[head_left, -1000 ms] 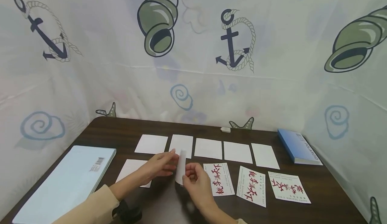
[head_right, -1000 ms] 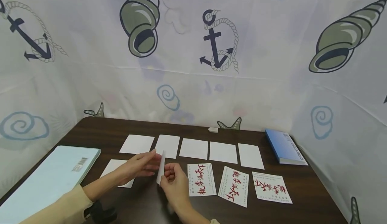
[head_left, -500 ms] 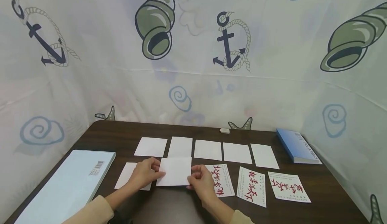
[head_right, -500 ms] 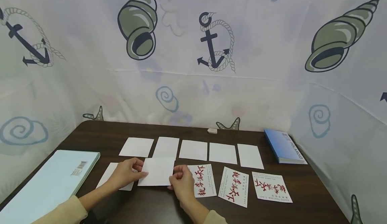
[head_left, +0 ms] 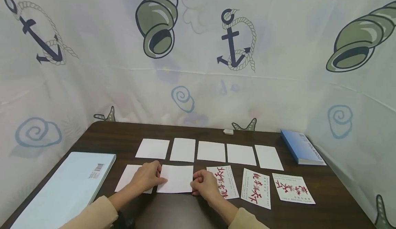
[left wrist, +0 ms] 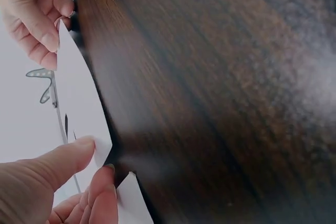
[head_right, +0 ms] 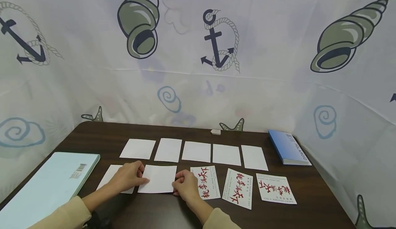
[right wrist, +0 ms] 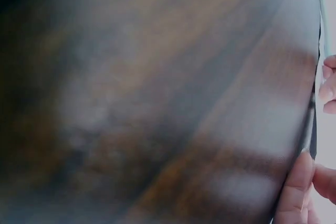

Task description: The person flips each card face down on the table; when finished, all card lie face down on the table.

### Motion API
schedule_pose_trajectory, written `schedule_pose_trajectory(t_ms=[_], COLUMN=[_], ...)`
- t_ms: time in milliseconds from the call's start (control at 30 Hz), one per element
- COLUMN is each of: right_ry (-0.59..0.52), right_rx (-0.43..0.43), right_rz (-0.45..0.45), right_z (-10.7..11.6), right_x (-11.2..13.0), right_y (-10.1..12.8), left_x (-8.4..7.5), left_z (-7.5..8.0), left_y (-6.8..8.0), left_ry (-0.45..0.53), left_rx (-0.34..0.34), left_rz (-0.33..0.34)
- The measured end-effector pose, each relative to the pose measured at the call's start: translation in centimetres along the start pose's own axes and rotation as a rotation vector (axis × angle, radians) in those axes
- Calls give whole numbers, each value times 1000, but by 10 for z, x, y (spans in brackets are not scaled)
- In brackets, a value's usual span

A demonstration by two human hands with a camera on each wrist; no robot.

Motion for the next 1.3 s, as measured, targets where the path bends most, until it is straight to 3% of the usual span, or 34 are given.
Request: schedule_pose_trajectory(t_ms=[633, 833, 1033, 1167, 1300], right_ry=[111, 77, 24, 73, 141], right_rx=[53, 63, -8, -130, -180], right_rz=[14, -14, -34, -95, -150], right_z=[5, 7, 47, 82, 103], right_x=[5, 5, 5, 0, -7], right_y=[-1, -1, -2, -7, -14], left_x=[-5, -4, -3, -2, -2], left_z=[0, 0, -1, 0, 0], left_y=[-8, -9, -9, -9, -10], left_ry=[-130, -138, -128, -133, -137], left_rx=[85, 94, 103, 108, 110], left_rz=[-37, -25, -33, -41, -48])
Point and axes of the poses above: each hand's wrist, its own y-axis away from the middle knuckle, its own z-axis out of the back of the hand, x = y × z, the point moved 1 cm from there along -y, towards the middle knuckle, and after that the axes turned 6 degrees about -z, right-handed, at the moved point
